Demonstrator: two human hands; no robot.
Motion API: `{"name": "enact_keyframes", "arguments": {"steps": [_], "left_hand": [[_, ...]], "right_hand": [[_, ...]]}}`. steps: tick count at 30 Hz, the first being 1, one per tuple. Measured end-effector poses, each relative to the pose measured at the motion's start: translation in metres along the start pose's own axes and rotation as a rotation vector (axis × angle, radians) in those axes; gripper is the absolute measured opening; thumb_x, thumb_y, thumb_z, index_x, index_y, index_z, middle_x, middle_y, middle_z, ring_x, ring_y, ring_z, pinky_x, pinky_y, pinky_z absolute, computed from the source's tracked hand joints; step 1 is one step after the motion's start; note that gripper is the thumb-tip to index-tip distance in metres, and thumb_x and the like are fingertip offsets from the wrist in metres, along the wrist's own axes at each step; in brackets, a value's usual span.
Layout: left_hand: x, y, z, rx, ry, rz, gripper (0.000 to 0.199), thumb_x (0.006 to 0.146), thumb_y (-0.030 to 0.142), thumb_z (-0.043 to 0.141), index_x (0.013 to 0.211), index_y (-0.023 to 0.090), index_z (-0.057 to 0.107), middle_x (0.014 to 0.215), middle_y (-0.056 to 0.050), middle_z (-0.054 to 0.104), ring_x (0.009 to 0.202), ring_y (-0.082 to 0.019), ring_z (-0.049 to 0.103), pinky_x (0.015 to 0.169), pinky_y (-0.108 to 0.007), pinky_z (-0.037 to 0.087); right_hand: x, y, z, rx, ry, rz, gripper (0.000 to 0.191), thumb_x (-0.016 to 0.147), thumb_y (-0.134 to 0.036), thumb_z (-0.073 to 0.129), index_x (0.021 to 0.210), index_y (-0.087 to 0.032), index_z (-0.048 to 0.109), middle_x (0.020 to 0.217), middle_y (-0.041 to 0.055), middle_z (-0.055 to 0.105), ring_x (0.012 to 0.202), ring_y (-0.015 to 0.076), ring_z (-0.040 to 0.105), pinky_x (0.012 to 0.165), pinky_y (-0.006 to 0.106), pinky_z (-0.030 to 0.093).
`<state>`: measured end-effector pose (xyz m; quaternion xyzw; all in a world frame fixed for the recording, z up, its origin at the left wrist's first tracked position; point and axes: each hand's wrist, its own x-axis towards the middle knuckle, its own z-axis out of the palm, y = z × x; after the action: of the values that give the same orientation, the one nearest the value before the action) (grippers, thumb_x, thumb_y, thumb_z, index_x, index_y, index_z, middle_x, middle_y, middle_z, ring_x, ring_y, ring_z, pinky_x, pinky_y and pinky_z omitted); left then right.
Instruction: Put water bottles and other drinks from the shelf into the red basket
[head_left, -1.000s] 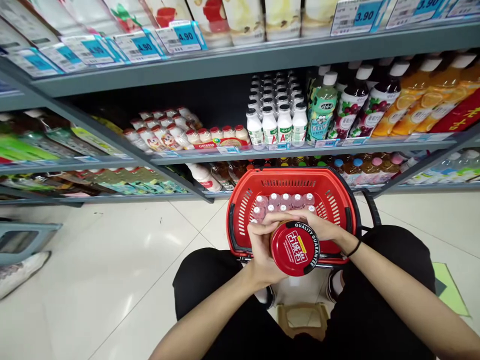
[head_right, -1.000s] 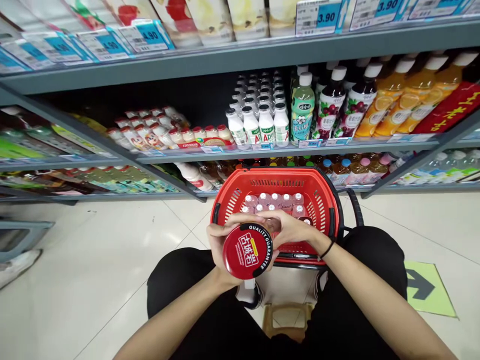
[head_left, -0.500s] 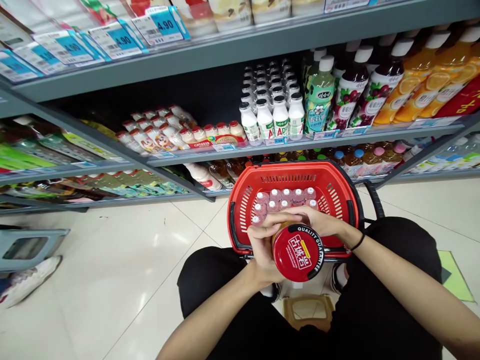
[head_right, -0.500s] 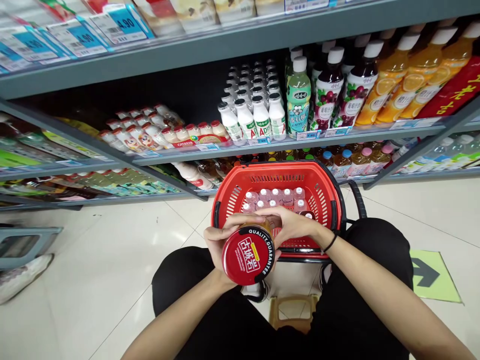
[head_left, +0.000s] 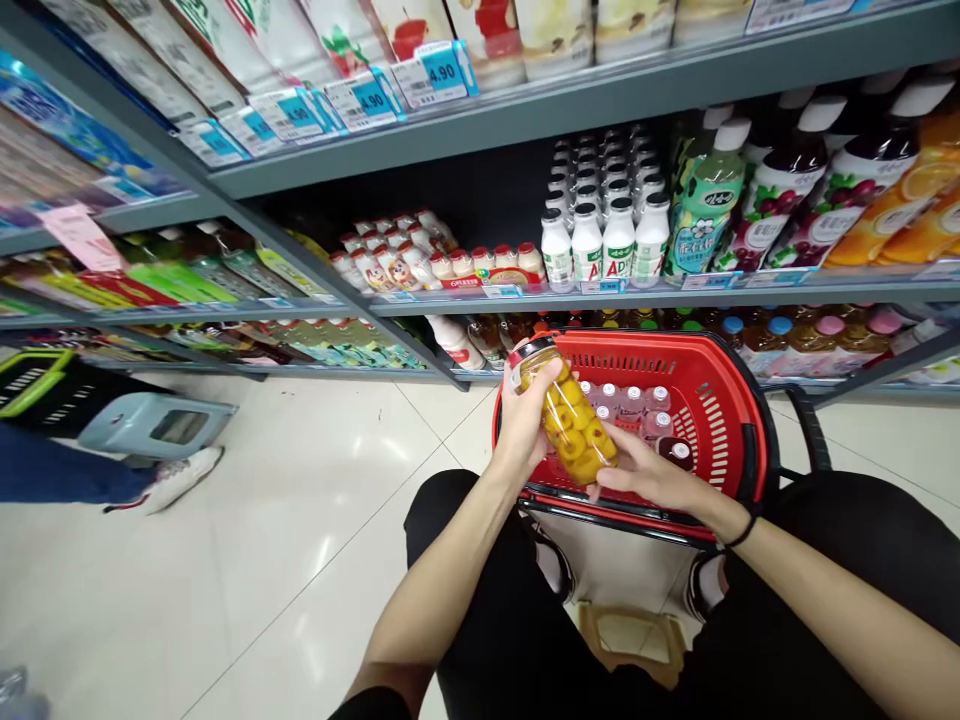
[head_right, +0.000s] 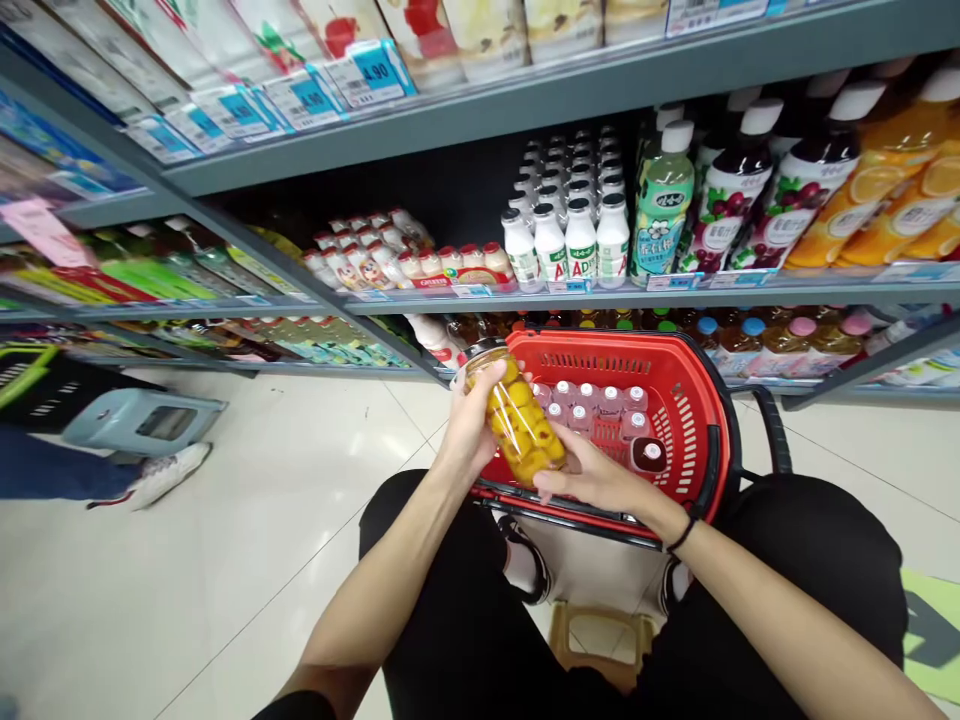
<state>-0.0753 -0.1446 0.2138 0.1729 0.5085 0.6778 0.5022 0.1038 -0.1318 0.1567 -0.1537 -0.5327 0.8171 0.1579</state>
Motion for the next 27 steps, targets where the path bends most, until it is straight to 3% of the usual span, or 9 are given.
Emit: {"name": "enact_keyframes", "arguments": {"steps": [5, 9, 13, 17, 21, 27], "left_hand": [[0.01, -0.009, -0.008, -0.136, -0.073, -0.33, 0.047, 0.076, 0.055, 0.08, 0.101, 0.018, 0.067, 0.088, -0.008, 0.075, 0.086, -0.024, 0.075, 0.084, -0.039, 0.062], [0.011, -0.014, -0.011, -0.232, -0.117, -0.42, 0.044, 0.079, 0.052, 0.075, 0.1, 0.014, 0.068, 0.088, -0.01, 0.075, 0.089, -0.025, 0.075, 0.086, -0.038, 0.062], [0.012, -0.015, -0.011, -0.3, -0.146, -0.406, 0.04, 0.079, 0.048, 0.076, 0.1, 0.014, 0.069, 0.091, -0.009, 0.076, 0.089, -0.024, 0.075, 0.088, -0.038, 0.062], [0.016, -0.015, -0.009, -0.353, -0.078, -0.324, 0.037, 0.082, 0.048, 0.074, 0.097, 0.014, 0.071, 0.09, -0.006, 0.076, 0.082, -0.018, 0.073, 0.083, -0.03, 0.062], [0.02, -0.015, -0.008, -0.361, -0.032, -0.236, 0.034, 0.084, 0.046, 0.073, 0.097, 0.014, 0.073, 0.092, -0.006, 0.077, 0.086, -0.017, 0.074, 0.086, -0.027, 0.061], [0.019, -0.007, -0.01, -0.339, -0.207, -0.168, 0.055, 0.084, 0.066, 0.068, 0.106, 0.016, 0.072, 0.11, -0.009, 0.076, 0.107, -0.025, 0.072, 0.101, -0.04, 0.059]], "right_hand": [[-0.003, 0.001, 0.001, 0.004, 0.037, -0.067, 0.058, 0.097, -0.056, 0.064, 0.139, -0.017, 0.053, 0.089, 0.0043, 0.069, 0.056, 0.0131, 0.067, 0.052, 0.024, 0.055], [-0.005, 0.004, 0.001, 0.088, 0.06, -0.089, 0.053, 0.1, -0.057, 0.058, 0.134, -0.017, 0.056, 0.087, 0.0054, 0.069, 0.052, 0.0135, 0.066, 0.046, 0.023, 0.054], [-0.003, 0.007, 0.007, 0.215, 0.118, -0.102, 0.048, 0.098, -0.054, 0.06, 0.128, -0.017, 0.059, 0.083, 0.004, 0.069, 0.049, 0.014, 0.064, 0.043, 0.024, 0.054], [0.002, 0.008, 0.018, 0.405, 0.096, -0.006, 0.058, 0.097, -0.07, 0.048, 0.1, -0.014, 0.065, 0.07, 0.0047, 0.066, 0.051, 0.0181, 0.065, 0.046, 0.03, 0.057], [0.006, 0.008, 0.025, 0.436, 0.069, 0.084, 0.071, 0.094, -0.078, 0.043, 0.112, -0.012, 0.064, 0.091, 0.0173, 0.076, 0.079, 0.0278, 0.076, 0.061, 0.036, 0.063], [0.002, 0.003, 0.018, 0.261, 0.254, -0.083, 0.051, 0.091, -0.059, 0.069, 0.111, -0.012, 0.07, 0.105, 0.0168, 0.077, 0.093, 0.0284, 0.077, 0.079, 0.043, 0.066]]}}
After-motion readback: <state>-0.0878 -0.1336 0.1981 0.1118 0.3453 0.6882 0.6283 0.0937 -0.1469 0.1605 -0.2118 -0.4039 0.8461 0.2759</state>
